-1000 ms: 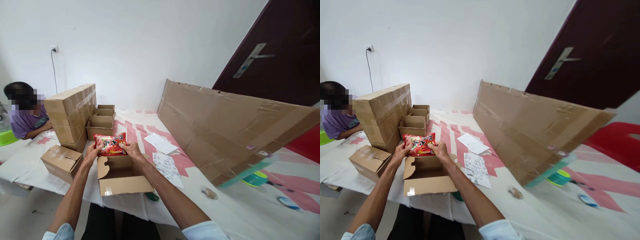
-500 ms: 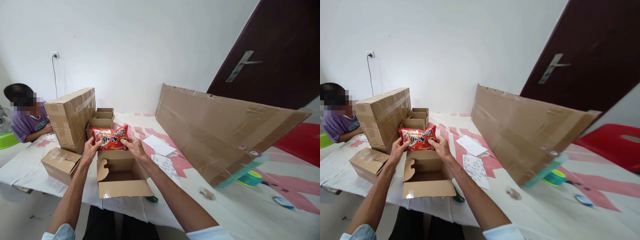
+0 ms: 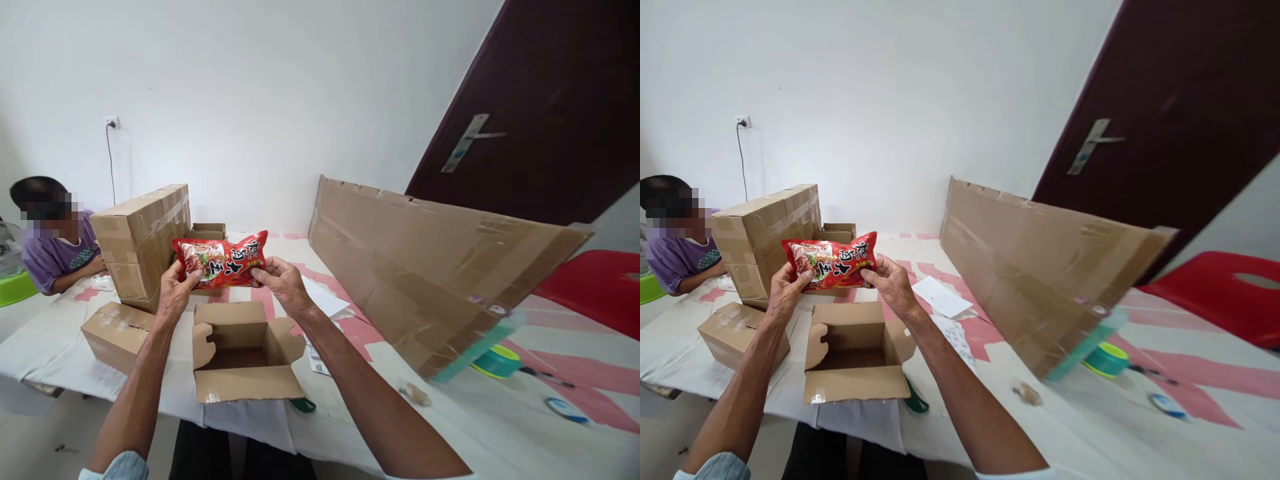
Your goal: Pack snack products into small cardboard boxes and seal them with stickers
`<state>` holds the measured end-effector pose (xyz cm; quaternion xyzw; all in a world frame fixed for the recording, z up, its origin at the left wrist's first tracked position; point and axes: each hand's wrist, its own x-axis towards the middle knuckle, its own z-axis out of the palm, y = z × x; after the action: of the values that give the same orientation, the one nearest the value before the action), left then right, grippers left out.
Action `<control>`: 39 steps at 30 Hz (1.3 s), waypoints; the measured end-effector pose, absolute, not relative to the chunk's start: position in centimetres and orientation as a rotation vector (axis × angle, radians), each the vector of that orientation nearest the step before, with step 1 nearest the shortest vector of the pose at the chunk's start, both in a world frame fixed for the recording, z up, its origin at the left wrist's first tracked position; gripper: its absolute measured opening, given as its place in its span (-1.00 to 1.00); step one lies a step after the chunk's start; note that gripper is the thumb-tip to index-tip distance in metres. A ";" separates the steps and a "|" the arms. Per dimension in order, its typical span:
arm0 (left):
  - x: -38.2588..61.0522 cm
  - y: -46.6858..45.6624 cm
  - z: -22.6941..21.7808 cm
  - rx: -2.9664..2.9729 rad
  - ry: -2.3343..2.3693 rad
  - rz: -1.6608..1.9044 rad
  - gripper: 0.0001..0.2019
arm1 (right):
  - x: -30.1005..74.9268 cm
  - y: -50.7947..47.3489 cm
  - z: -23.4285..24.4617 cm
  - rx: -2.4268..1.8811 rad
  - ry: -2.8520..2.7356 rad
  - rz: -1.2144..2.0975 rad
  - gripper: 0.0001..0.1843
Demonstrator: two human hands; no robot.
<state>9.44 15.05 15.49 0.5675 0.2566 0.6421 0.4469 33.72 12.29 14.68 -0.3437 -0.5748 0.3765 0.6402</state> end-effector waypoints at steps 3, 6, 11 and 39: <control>9.6 14.8 16.4 1.432 0.601 1.616 -0.53 | 34.3 11.9 15.8 -0.757 -1.352 0.912 -0.47; 9.8 14.4 18.0 1.474 0.517 1.666 -0.55 | 34.8 11.4 17.6 -0.702 -1.416 0.964 -0.43; 9.7 12.7 21.9 1.683 0.334 1.788 -0.54 | 35.6 8.5 21.7 -0.612 -1.468 0.807 -0.49; 7.5 17.5 6.5 1.582 1.010 0.983 -0.61 | 39.2 21.7 6.1 -1.128 -1.438 1.136 -0.55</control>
<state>7.46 17.51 6.51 0.6511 0.4158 0.4045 0.4893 39.25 21.71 6.07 -0.4613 -0.5882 0.4645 0.4749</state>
